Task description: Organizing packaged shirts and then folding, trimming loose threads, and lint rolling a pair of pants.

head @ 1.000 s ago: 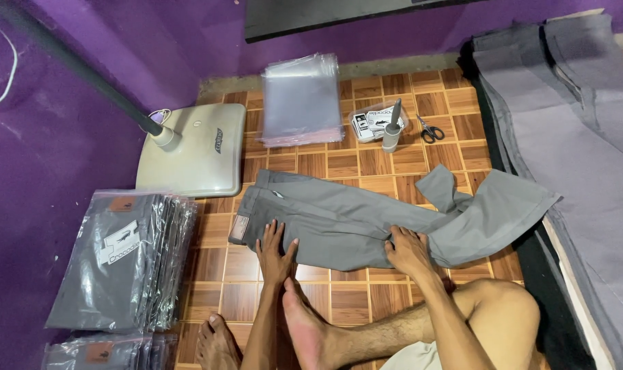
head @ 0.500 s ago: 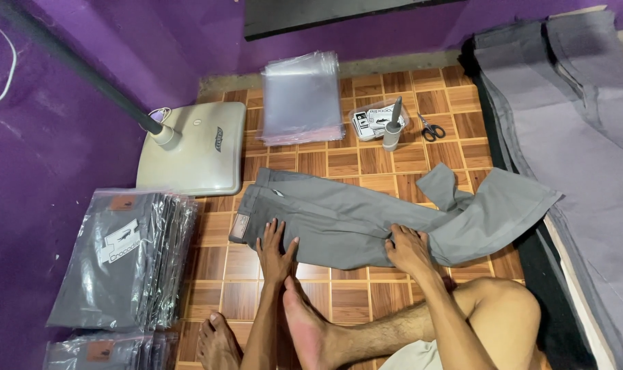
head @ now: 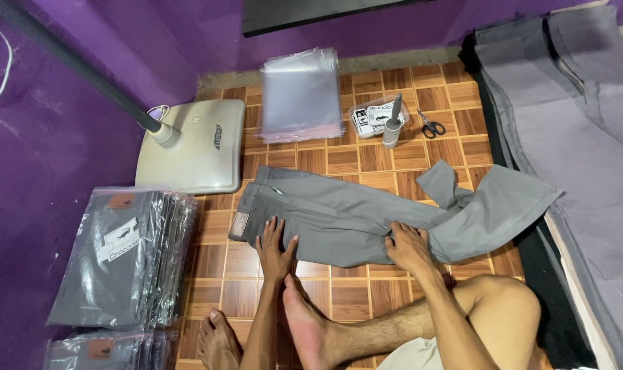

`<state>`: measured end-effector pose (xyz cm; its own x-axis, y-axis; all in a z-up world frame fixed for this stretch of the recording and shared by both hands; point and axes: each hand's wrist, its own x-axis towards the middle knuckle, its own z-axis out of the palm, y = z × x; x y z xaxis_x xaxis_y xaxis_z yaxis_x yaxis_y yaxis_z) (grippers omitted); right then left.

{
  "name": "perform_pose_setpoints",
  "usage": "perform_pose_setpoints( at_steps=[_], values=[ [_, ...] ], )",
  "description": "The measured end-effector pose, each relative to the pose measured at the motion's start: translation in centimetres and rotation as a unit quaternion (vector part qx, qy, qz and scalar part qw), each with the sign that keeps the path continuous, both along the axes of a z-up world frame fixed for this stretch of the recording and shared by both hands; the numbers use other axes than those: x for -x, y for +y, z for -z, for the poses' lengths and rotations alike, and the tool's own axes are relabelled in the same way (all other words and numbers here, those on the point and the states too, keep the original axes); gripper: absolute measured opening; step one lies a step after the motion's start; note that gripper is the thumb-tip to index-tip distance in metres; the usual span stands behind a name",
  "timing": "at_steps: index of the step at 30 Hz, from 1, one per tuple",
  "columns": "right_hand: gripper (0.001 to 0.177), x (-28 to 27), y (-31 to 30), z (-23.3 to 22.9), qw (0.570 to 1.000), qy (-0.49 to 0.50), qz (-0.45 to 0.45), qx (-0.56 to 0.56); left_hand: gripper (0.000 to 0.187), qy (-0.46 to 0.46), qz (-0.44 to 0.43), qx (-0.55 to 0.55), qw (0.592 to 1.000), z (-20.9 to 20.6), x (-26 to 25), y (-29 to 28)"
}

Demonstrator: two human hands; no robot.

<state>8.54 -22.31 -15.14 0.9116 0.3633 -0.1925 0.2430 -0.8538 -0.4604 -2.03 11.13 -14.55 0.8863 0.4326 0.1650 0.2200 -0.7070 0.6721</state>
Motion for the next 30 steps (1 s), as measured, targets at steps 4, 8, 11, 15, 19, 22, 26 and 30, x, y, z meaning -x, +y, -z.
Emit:
perform_pose_setpoints(
  at_steps=[4,8,11,15,19,22,26,30],
  values=[
    [0.038,0.1,0.0,-0.1,1.0,-0.002,0.002,0.0,0.059,0.002,0.0,-0.004,1.0,0.2,0.0,0.1],
    [0.038,0.1,0.0,-0.3,1.0,0.005,0.005,-0.006,0.059,0.003,0.002,-0.005,1.0,0.0,0.1,0.1],
    [0.038,0.2,0.0,-0.5,1.0,0.009,0.005,-0.013,0.059,0.002,-0.001,-0.007,1.0,0.2,0.0,0.1],
    [0.038,0.1,0.0,-0.5,1.0,0.005,0.004,-0.009,0.059,-0.001,0.003,-0.008,1.0,0.2,-0.1,0.1],
    [0.038,0.2,0.1,-0.5,1.0,0.005,0.004,-0.01,0.059,0.002,0.001,0.0,1.0,0.0,0.0,0.1],
    [0.04,0.3,0.0,-1.7,1.0,0.013,0.006,-0.021,0.059,0.004,0.001,0.005,1.0,-0.2,0.0,0.0],
    [0.037,0.8,-0.7,-5.2,0.992,0.061,0.053,-0.094,0.06,0.02,0.003,-0.004,1.0,0.3,0.0,0.2],
    [0.036,0.5,-1.8,-6.3,0.989,0.041,0.057,-0.132,0.067,0.05,0.005,0.005,0.999,-0.6,-0.3,0.1]
  ],
)
